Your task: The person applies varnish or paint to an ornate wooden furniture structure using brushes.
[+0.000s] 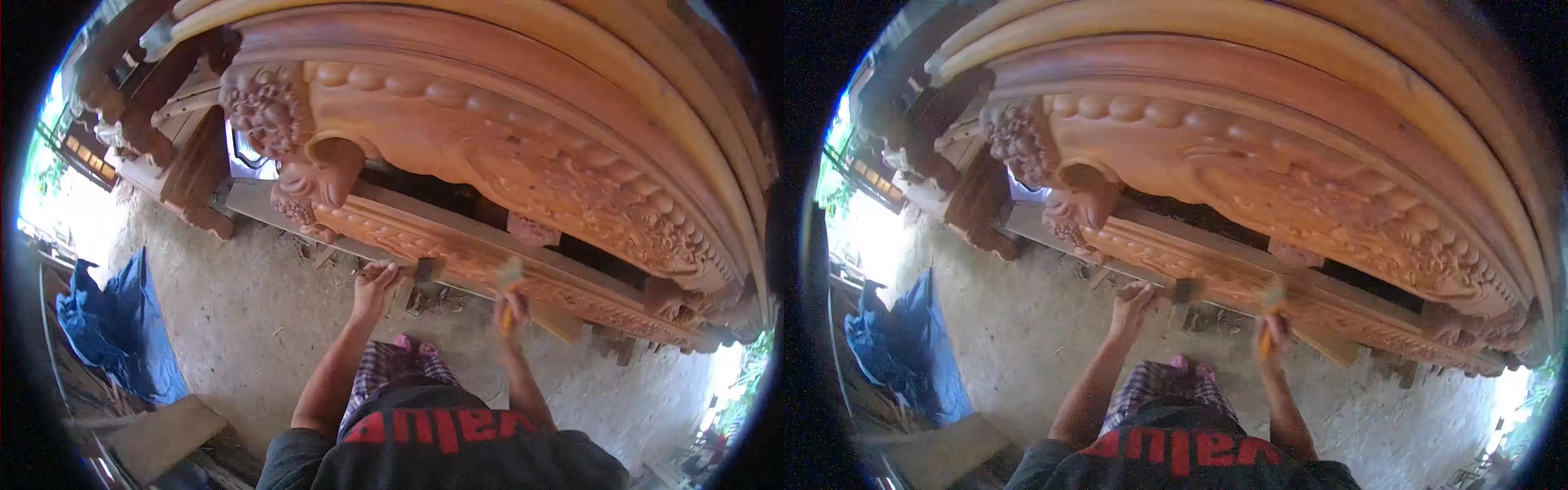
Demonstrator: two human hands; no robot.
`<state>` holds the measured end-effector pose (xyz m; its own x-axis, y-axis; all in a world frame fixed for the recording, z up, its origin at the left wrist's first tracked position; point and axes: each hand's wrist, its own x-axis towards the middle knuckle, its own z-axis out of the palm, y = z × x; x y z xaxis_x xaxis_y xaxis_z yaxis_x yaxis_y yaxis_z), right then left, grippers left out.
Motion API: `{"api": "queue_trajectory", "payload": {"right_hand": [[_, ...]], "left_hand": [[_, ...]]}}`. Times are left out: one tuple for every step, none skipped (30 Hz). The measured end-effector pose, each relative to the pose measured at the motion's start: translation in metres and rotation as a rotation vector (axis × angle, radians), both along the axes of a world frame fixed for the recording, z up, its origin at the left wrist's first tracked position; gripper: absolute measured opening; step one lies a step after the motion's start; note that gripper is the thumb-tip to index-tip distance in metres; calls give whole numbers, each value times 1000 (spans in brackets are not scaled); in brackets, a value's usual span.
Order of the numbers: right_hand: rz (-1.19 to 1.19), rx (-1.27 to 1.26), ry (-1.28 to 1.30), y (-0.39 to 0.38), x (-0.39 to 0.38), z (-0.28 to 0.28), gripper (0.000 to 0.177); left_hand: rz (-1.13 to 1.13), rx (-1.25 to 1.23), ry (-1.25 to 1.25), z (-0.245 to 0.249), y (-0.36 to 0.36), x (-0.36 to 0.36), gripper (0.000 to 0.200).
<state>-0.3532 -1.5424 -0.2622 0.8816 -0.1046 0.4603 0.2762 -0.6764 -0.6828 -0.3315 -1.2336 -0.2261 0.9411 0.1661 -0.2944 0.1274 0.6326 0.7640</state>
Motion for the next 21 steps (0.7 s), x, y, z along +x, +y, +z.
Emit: {"api": "queue_trajectory", "payload": {"right_hand": [[-69, -41, 1, -18, -7, -6, 6], [-137, -82, 5, -36, -14, -13, 8], [-186, -163, -81, -41, -20, 5, 13], [-170, -183, -90, -49, -24, 4, 13], [-246, -188, -133, -62, -25, -5, 14], [-324, -187, -180, -66, -20, -9, 16], [-314, -195, -203, -53, -11, -3, 16], [-328, -203, -130, -34, -5, -2, 15], [-349, -209, -50, -6, -2, -1, 13], [-303, -178, -20, 28, 4, -3, 14], [-251, -149, 8, 68, 14, -5, 15], [-184, -164, 47, 119, 20, 9, 14], [-111, -186, 87, 171, 22, 21, 14], [-4, -238, -4, 208, 31, 0, 11], [155, -87, 45, 254, 36, -2, 11], [233, -135, 72, 301, 42, 6, 12], [362, -101, 100, 338, 52, 3, 12], [489, -62, 137, 375, 62, -1, 12], [597, 16, 150, 417, 78, 12, 11], [664, 40, 39, 452, 96, 12, 11], [726, 64, -68, 478, 110, 10, 12]], "left_hand": [[18, -21, -3, -3, 2, 7, 11], [56, -15, -22, -8, 5, 16, 12], [92, -9, -42, -15, 9, 22, 12], [108, -29, -47, -21, 15, 28, 12], [166, 44, -77, -26, 25, 36, 10], [224, 119, -109, -31, 37, 46, 8], [252, 168, -115, -32, 58, 54, 7], [261, 160, -132, -35, 81, 58, 7], [353, 260, -187, -33, 107, 59, 7], [442, 359, -240, -33, 136, 60, 7], [497, 462, -251, -40, 173, 64, 7], [556, 560, -254, -50, 212, 65, 7], [597, 542, -178, -55, 254, 62, 8], [639, 522, -98, -55, 289, 58, 8], [666, 439, -125, -34, 312, 47, 7], [693, 360, -152, -15, 334, 37, 7], [709, 352, -147, -24, 354, 34, 7], [740, 382, -153, -38, 373, 29, 6], [766, 414, -157, -48, 387, 24, 6], [772, 414, -145, -50, 394, 19, 6], [749, 411, -45, -51, 395, 13, 6]]}}
